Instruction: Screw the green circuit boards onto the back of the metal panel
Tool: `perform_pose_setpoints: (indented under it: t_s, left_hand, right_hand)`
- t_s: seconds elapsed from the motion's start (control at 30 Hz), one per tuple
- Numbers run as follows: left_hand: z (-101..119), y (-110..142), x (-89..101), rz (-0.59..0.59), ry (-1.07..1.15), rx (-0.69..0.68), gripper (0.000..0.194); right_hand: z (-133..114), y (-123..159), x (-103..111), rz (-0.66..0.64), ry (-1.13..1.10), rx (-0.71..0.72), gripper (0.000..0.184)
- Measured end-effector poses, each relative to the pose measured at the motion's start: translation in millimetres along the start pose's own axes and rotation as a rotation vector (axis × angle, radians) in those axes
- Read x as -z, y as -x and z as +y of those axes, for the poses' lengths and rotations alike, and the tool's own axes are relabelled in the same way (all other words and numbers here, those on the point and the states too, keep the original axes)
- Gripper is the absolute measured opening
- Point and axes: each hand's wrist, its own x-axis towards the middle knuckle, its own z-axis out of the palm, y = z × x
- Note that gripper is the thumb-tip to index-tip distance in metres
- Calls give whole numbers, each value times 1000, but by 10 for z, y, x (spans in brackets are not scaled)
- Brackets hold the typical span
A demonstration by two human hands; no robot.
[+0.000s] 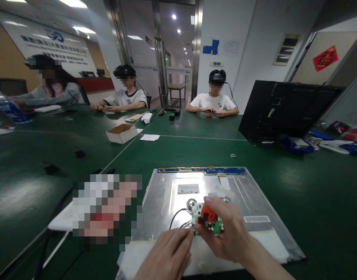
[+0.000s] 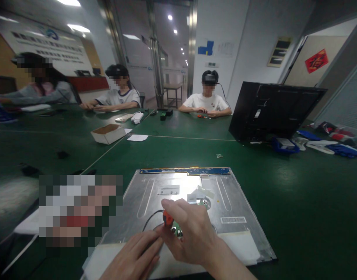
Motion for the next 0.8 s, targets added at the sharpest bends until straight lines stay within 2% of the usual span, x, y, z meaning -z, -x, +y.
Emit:
perform_pose_setpoints:
  t_s: [0.17, 0.37, 0.7, 0.8]
  left_hand:
    - [4, -26, 14, 30, -6, 5, 35]
    - [-20, -10, -24, 25, -11, 8, 37]
    - [-9, -70, 42, 45, 36, 2, 37]
    - [-44, 119, 18, 107, 70, 20, 36]
  right_hand:
    - [-20, -9, 26, -23, -37, -20, 61]
    - [7, 1, -18, 43, 40, 9, 54]
    - [-19, -16, 2, 25, 16, -12, 52]
    - [-14, -14, -11, 38, 44, -8, 48]
